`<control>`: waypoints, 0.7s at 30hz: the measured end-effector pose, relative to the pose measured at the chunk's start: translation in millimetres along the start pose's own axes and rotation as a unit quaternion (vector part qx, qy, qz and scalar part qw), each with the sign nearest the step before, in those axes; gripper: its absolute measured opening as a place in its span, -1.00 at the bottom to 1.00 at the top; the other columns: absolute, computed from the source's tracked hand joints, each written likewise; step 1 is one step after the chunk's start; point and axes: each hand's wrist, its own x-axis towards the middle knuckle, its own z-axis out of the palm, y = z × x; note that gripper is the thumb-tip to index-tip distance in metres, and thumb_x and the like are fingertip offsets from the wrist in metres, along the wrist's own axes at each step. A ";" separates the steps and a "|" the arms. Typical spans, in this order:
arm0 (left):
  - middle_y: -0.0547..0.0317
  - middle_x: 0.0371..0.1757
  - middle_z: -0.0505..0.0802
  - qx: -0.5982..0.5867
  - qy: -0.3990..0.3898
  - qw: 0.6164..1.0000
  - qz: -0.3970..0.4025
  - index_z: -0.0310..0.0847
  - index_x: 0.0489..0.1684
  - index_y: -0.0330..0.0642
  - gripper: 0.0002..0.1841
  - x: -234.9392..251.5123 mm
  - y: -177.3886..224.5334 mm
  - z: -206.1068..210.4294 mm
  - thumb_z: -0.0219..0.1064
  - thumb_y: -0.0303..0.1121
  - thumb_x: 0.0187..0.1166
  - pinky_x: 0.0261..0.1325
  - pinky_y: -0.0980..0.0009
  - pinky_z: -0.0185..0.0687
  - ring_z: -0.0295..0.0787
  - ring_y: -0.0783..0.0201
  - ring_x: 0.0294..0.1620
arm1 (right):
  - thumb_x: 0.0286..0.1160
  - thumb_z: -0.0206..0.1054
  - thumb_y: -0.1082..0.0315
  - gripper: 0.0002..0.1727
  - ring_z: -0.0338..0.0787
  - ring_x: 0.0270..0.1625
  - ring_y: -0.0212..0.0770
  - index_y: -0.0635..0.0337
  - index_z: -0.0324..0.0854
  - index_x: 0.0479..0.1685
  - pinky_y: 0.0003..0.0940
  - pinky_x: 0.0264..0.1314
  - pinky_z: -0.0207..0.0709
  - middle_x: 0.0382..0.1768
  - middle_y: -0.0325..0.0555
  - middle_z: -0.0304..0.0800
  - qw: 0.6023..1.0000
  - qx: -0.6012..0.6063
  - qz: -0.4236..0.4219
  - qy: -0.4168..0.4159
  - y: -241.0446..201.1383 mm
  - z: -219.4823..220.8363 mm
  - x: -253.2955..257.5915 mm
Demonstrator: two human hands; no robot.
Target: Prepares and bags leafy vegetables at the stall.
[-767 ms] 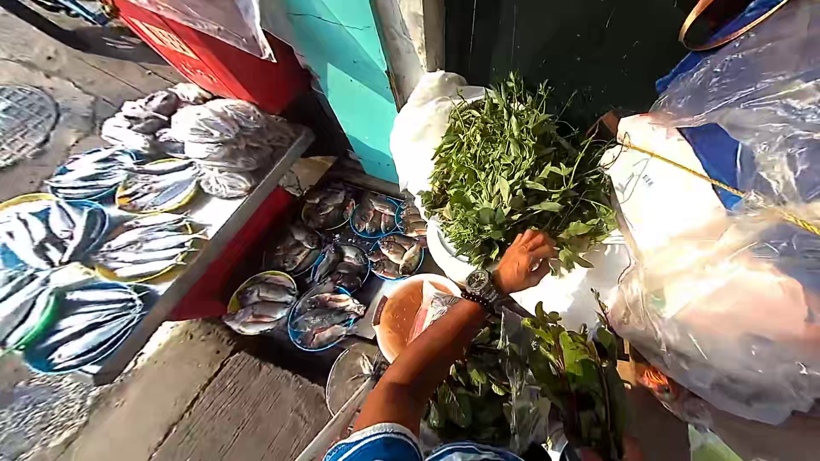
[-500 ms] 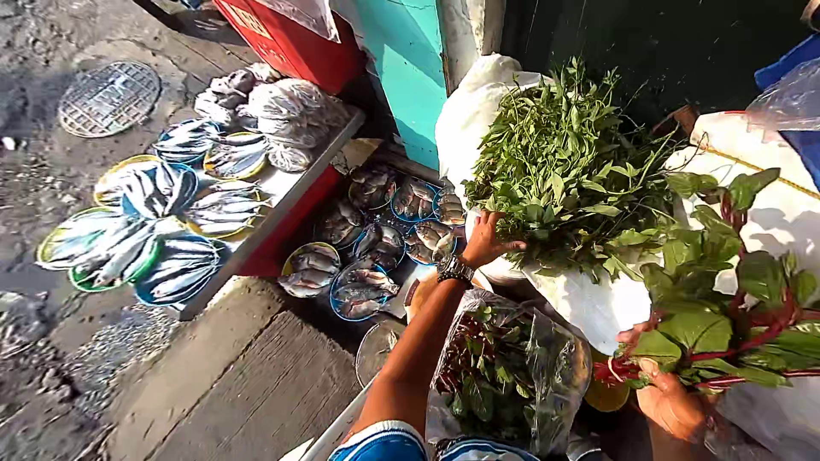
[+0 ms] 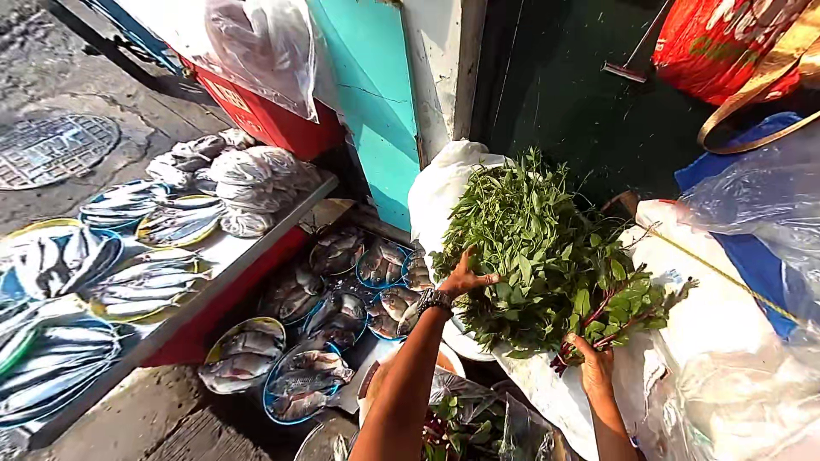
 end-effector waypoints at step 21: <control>-0.51 0.33 0.68 0.096 0.056 0.994 0.017 0.45 0.44 -0.61 -0.08 -4.4 52.2 14.1 0.42 0.19 0.41 0.57 -0.13 0.38 0.59 -0.25 0.46 | 0.45 0.00 0.61 -0.69 0.77 -0.24 -0.51 0.16 0.35 0.13 -0.46 -0.15 0.73 -0.25 -0.36 0.70 0.991 0.087 0.092 -0.050 -16.5 54.9 30.4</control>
